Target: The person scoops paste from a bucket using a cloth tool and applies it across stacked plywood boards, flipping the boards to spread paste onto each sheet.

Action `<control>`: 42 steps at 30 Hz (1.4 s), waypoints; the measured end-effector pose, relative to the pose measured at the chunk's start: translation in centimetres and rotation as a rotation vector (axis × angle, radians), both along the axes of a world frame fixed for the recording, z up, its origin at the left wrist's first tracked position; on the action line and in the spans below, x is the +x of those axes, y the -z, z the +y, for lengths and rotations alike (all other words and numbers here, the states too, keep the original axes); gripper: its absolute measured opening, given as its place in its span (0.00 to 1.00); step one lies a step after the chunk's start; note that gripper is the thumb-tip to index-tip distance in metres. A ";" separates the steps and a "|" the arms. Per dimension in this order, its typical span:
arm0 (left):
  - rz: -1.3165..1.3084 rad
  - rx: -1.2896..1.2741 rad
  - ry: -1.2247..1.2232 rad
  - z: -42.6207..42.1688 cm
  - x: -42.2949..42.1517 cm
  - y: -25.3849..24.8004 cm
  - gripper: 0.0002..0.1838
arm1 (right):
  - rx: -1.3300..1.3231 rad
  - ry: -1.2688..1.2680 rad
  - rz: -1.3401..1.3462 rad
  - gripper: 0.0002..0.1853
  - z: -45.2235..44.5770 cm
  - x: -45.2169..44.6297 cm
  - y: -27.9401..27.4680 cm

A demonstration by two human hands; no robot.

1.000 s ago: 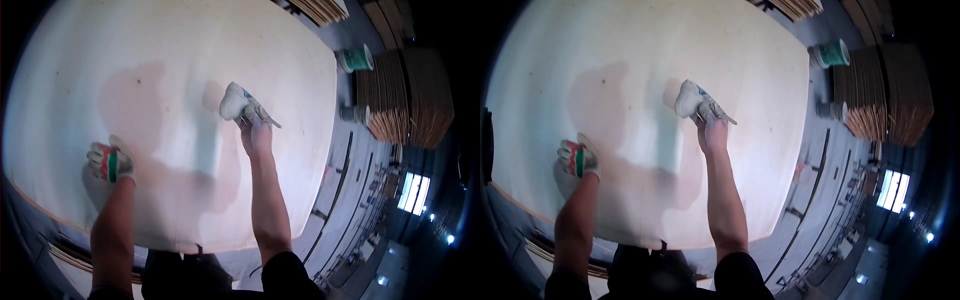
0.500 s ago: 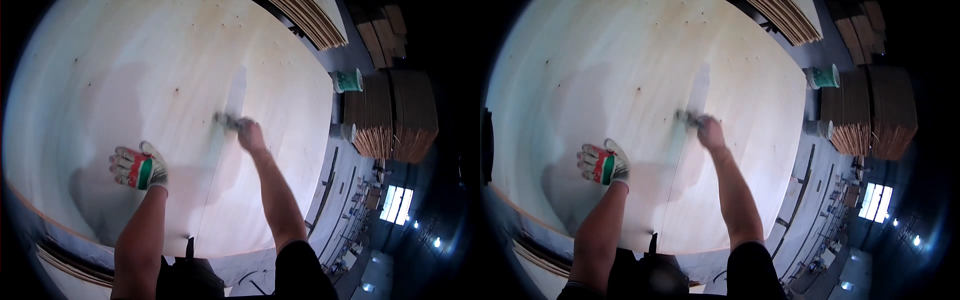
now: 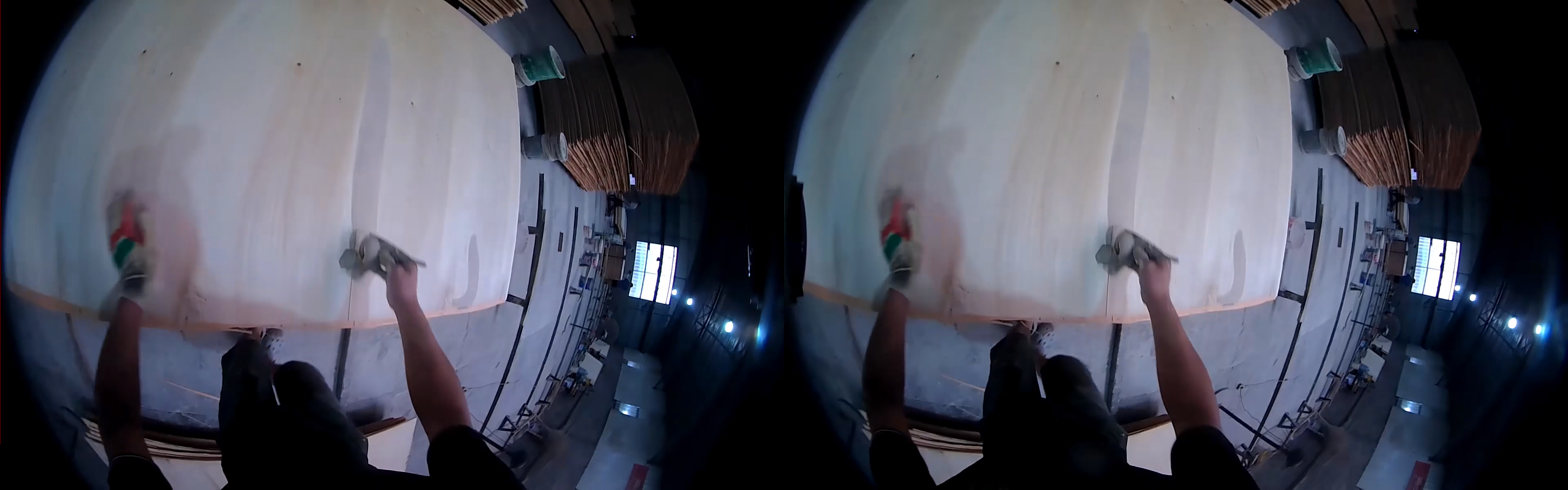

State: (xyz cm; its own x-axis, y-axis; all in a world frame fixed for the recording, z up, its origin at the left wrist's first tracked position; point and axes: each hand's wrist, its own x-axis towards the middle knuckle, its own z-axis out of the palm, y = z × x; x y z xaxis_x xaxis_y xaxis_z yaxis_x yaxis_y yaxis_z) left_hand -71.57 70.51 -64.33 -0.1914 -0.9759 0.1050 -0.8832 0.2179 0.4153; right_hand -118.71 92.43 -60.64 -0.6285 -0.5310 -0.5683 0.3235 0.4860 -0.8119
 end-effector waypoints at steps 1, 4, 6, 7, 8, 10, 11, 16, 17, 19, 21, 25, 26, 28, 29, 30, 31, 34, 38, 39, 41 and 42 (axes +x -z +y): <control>-0.093 0.017 -0.054 0.4 4.3 1.0 0.23 | 0.152 -0.148 0.263 0.12 -0.9 -0.2 1.7; -0.496 -0.091 -0.205 2.6 13.0 2.0 0.28 | 0.364 -0.562 0.893 0.18 -3.1 0.9 3.6; -0.449 -0.235 -0.129 3.3 15.5 4.3 0.29 | 0.249 -0.746 0.903 0.20 -2.3 1.4 3.1; -0.451 -0.217 -0.107 4.0 15.6 4.6 0.29 | 0.148 -0.935 0.892 0.21 -0.2 1.7 3.2; -0.428 -0.216 -0.131 4.3 15.0 4.4 0.29 | 0.173 -0.929 0.877 0.21 2.6 2.3 3.2; -0.416 -0.250 -0.194 4.8 15.2 4.3 0.29 | 0.041 -0.956 0.875 0.24 7.2 4.1 2.5; -0.419 -0.261 -0.193 5.1 15.8 4.4 0.29 | -0.015 -0.931 0.910 0.24 10.3 5.8 2.8; -0.465 -0.288 -0.188 5.8 19.3 4.6 0.29 | 0.129 -0.746 0.940 0.21 14.1 18.9 1.9; -0.451 -0.297 -0.181 5.3 19.7 5.0 0.29 | 0.175 -0.732 0.728 0.19 12.2 21.0 0.0; -0.351 -0.322 -0.114 3.9 20.1 5.9 0.29 | 0.072 -0.664 0.464 0.13 9.5 25.3 -1.5; -0.442 -0.258 -0.212 3.5 18.6 3.9 0.29 | 0.026 -0.618 0.419 0.13 6.7 28.8 -3.1; -0.419 -0.238 -0.241 3.2 21.7 2.6 0.29 | 0.039 -0.481 0.347 0.12 1.1 37.2 -4.9; -0.388 -0.243 -0.225 3.1 22.4 2.2 0.29 | 0.022 -0.394 0.306 0.12 -0.2 39.5 -4.9; -0.328 -0.247 -0.227 2.9 23.8 1.7 0.30 | 0.014 -0.267 0.211 0.12 -2.2 43.9 -5.3; -0.273 -0.292 -0.199 3.0 24.8 1.8 0.30 | -0.036 -0.243 0.111 0.13 -2.2 45.4 -4.6; -0.218 -0.337 -0.170 3.0 26.5 1.4 0.30 | -0.085 -0.219 0.011 0.15 -2.1 47.1 -4.1; -0.161 -0.205 -0.072 2.8 29.4 -0.3 0.25 | -0.102 -0.212 -0.036 0.16 -3.1 49.6 -5.4; 0.014 0.076 0.331 -4.3 41.7 -4.7 0.20 | -0.112 -0.241 -0.068 0.17 -7.3 56.9 -8.8; -0.010 0.041 -0.160 -16.7 54.7 -8.9 0.19 | -0.100 -0.271 0.139 0.18 -14.0 62.2 -9.0; -0.108 -0.197 -0.151 -20.8 59.1 -5.5 0.19 | -0.118 -0.258 0.112 0.17 -17.3 63.5 -10.4; -0.209 -0.210 -0.302 -27.7 65.9 -1.8 0.21 | -0.107 -0.287 0.116 0.17 -23.5 65.1 -11.8; -0.255 0.027 -0.550 -30.7 67.0 -2.3 0.25 | -0.115 -0.276 0.129 0.17 -26.9 65.8 -12.0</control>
State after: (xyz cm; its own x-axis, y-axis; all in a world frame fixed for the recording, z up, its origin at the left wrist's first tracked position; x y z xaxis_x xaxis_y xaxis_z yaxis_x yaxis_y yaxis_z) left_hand -4.55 39.79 -62.00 0.3257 -0.9406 0.0960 -0.9358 -0.3062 0.1744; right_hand -52.95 65.51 -48.60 -0.5152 -0.7474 -0.4195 0.0831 0.4436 -0.8924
